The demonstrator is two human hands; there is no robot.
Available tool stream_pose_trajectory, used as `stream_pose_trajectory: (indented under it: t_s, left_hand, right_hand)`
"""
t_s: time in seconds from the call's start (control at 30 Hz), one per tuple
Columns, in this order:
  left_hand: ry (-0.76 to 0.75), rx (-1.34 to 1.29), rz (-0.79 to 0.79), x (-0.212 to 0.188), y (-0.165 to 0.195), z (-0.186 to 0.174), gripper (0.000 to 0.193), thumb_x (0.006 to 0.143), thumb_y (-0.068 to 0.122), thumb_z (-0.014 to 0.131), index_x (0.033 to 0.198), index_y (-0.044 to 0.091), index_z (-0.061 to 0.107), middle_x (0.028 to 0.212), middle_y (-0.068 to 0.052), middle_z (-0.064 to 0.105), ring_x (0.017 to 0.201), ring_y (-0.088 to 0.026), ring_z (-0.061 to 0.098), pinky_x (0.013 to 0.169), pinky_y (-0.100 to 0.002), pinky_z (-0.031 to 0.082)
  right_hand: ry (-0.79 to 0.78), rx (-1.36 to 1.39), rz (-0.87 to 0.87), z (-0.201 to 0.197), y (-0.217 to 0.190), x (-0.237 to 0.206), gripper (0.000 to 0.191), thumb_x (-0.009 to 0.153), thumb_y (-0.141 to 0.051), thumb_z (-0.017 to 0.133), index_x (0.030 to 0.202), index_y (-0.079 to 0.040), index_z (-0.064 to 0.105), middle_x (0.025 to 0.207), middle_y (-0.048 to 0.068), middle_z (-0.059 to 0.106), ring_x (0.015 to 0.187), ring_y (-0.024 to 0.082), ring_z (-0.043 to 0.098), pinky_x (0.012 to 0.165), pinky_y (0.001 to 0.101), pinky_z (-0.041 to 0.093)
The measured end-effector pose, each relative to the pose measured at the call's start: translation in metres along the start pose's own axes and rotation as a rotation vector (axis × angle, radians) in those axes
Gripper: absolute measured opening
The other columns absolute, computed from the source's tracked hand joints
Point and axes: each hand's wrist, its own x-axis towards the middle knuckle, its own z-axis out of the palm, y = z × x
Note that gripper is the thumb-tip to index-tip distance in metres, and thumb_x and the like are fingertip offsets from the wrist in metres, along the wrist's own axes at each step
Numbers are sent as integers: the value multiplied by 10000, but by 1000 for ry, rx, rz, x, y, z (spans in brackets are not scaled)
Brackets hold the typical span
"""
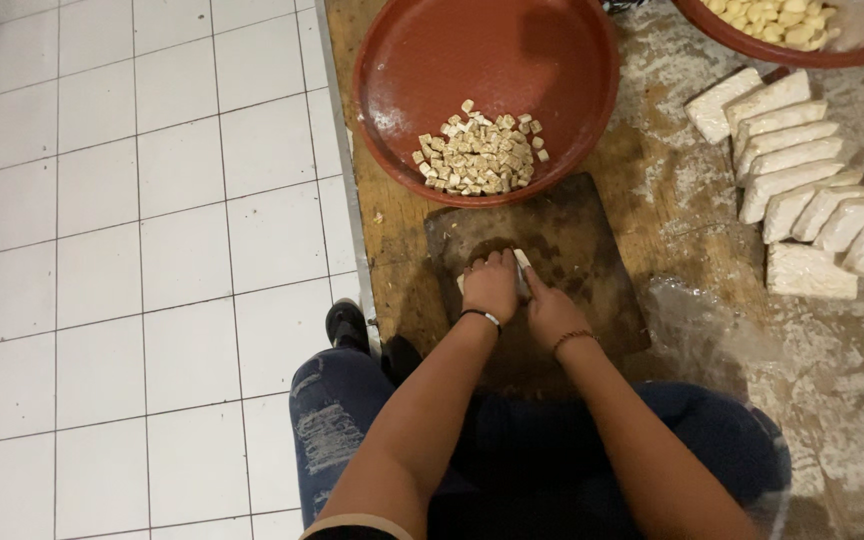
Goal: The person unwraps a block of tofu, slices it into strips, and then dices the strips into small cubes on a wooden cutting board. The diced tofu is placed into a red plastic bowl.
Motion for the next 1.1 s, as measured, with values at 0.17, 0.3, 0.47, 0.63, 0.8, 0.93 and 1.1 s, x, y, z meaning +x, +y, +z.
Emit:
stream_pose_trajectory:
  t_s: [0.17,0.3,0.47,0.63,0.8,0.93,1.1]
  left_hand:
    - [74,-44,6,3,0,-4,540,884,196,688,1377,58,515,1269,-150,623,1143,-378,630,999,-555,485]
    - [96,-52,16,3,1,-10,661,797,214,757,1382,52,497,1264,-162,611,1129,-389,623,968,-546,488]
    - [45,-78,-16,2,4,-14,611,779,290,828,1279,79,549,1238,-139,636,1151,-374,632,995,-546,493]
    - [50,-102,-27,3,5,-16,691,735,350,868,1284,82,545,1222,-140,640,1150,-380,629,1006,-552,485]
    - [24,-127,-46,2,7,-22,758,693,387,894,1299,97,541,1232,-132,637,1176,-380,612,1025,-565,465]
    - [0,-125,-44,1,7,-27,779,705,414,893,1312,87,532,1249,-137,633,1190,-376,610,1031,-559,468]
    - [-54,-114,-45,5,5,-22,763,736,414,878,1322,80,520,1267,-143,620,1201,-376,603,1030,-555,466]
  right_hand:
    - [-21,-41,31,-11,-10,-2,616,949,-155,468,1556,-245,414,1057,279,683,953,470,661,852,567,527]
    - [-125,-32,122,-18,-16,-2,618,971,-150,436,1575,-268,380,1070,276,687,951,456,675,863,550,535]
    - [-23,40,-9,-20,-12,-7,601,947,-136,456,1541,-225,438,1120,280,692,975,461,669,863,555,525]
    - [-77,25,94,-18,-9,-10,600,960,-136,438,1548,-256,435,1099,289,688,979,465,669,873,550,526]
    - [6,32,15,-14,-3,-15,592,944,-123,453,1524,-241,473,1099,304,683,979,474,665,862,553,528]
    - [-2,-10,27,-13,0,-22,587,949,-139,457,1524,-259,466,1089,308,682,983,472,664,878,549,525]
    - [-72,-47,103,-19,-5,-29,624,949,-135,458,1553,-287,426,1079,304,686,987,469,667,897,554,516]
